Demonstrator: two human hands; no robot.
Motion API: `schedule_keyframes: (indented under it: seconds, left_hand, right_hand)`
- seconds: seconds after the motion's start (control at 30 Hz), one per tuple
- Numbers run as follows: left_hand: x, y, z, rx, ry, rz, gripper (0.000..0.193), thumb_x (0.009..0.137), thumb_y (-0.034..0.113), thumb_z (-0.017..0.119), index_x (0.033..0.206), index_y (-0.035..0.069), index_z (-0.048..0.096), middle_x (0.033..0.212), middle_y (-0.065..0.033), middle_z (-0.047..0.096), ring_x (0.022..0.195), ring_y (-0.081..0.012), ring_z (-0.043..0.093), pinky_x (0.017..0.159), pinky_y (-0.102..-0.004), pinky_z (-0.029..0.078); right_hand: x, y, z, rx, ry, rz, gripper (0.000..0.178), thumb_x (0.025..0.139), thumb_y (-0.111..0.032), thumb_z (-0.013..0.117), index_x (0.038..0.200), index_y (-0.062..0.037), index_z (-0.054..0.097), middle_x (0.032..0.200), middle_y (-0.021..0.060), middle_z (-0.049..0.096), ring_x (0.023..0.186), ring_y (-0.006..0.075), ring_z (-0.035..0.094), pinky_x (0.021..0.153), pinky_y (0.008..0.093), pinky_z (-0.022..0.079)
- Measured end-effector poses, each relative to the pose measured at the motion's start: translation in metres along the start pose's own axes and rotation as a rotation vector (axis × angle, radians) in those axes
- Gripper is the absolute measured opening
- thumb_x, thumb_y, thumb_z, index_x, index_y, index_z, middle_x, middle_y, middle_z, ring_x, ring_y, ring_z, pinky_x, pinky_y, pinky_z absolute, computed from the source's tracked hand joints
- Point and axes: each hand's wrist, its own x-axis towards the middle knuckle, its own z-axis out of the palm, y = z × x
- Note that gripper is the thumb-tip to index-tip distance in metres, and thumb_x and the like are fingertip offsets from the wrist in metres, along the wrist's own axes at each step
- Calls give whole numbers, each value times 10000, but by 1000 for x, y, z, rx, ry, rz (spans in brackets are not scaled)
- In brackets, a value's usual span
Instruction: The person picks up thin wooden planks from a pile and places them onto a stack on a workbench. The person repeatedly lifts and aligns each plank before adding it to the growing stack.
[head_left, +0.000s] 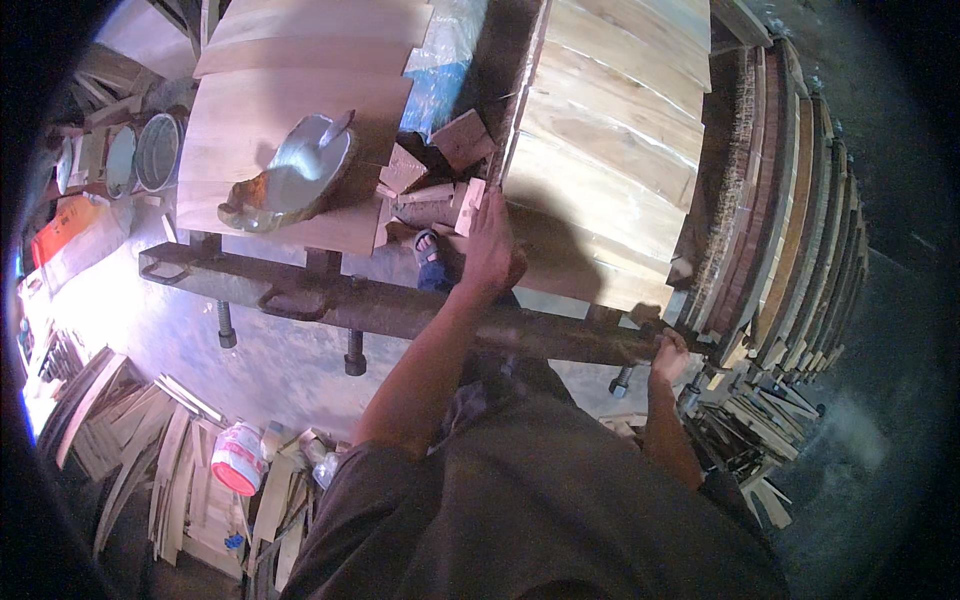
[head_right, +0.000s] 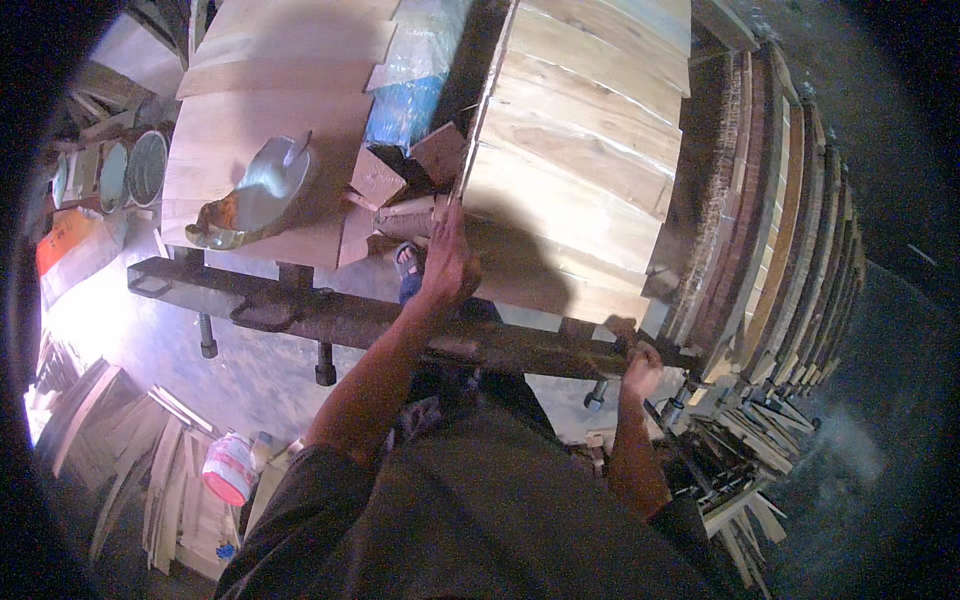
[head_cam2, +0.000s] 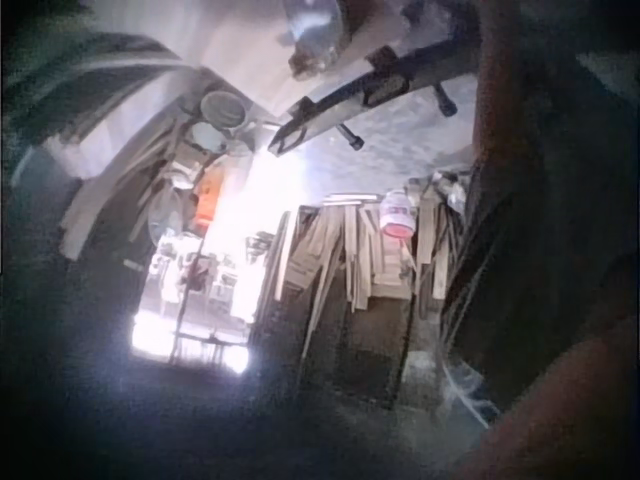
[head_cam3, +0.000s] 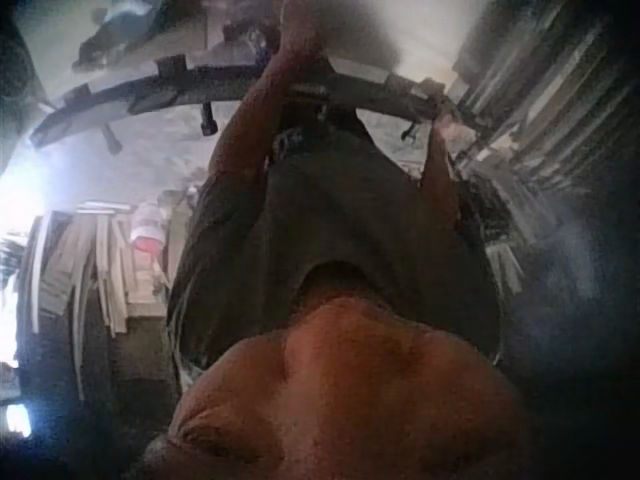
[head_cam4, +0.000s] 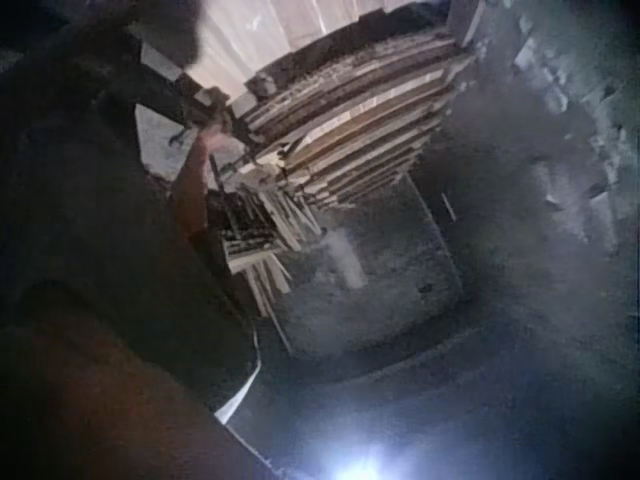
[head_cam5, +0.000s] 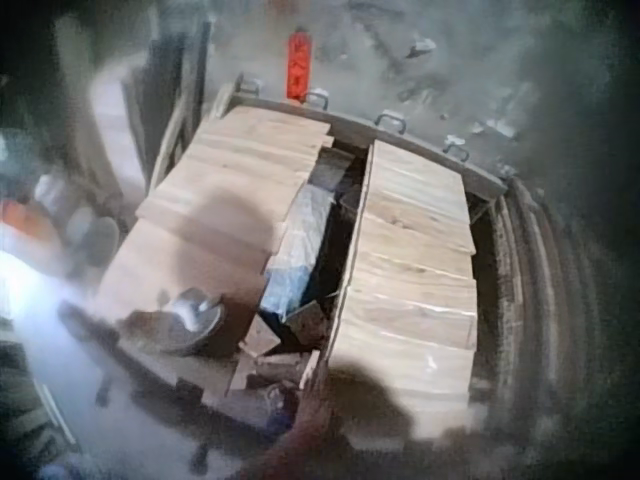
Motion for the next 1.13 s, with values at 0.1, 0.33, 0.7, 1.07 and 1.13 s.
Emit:
schedule_keyframes:
  seconds: [0.1, 0.33, 0.7, 1.07, 1.13]
  left_hand:
    - [2, -14, -5, -313, 29, 64, 833, 720, -12, 496, 1486, -118, 186, 1509, -341, 305, 1429, -402, 318, 1198, -449, 217]
    - [-37, -60, -44, -940, -241, -409, 778, 931, 62, 518, 1572, -24, 87, 1574, -181, 355, 1404, -254, 392, 1119, -331, 337]
    - [-54, -51, -24, -939, -149, -287, 723, 914, 62, 529, 1546, -45, 193, 1497, -170, 471, 1389, -290, 423, 1128, -329, 328]
    - [-37, -18, -44, -371, -254, -115, 754, 862, 238, 666, 1508, 46, 326, 1428, -255, 467, 1340, -397, 429, 1115, -409, 327]
    - [-28, -26, -37, -531, -260, -76, 774, 892, 278, 661, 1537, 66, 291, 1501, -236, 393, 1410, -373, 346, 1169, -395, 242]
  right_hand:
    - [8, 3, -4, -109, -44, -17, 119, 862, -31, 612, 903, -18, 723, 753, 25, 652, 622, 125, 564, 565, 287, 449]
    - [12, 16, -5, -9, -34, 114, 146, 822, -49, 652, 941, -5, 724, 810, 72, 680, 678, 174, 629, 602, 295, 481]
    - [39, 81, -29, -185, -91, 19, 274, 877, -198, 526, 962, 23, 665, 1047, 113, 657, 1013, 219, 607, 901, 389, 464]
    - [18, 57, -7, 39, 17, 25, 140, 845, -67, 665, 961, -11, 719, 926, 71, 690, 801, 179, 624, 755, 338, 509]
    - [21, 69, -5, 359, -48, 40, 139, 844, -101, 717, 969, -41, 725, 961, 52, 680, 730, 110, 585, 664, 267, 486]
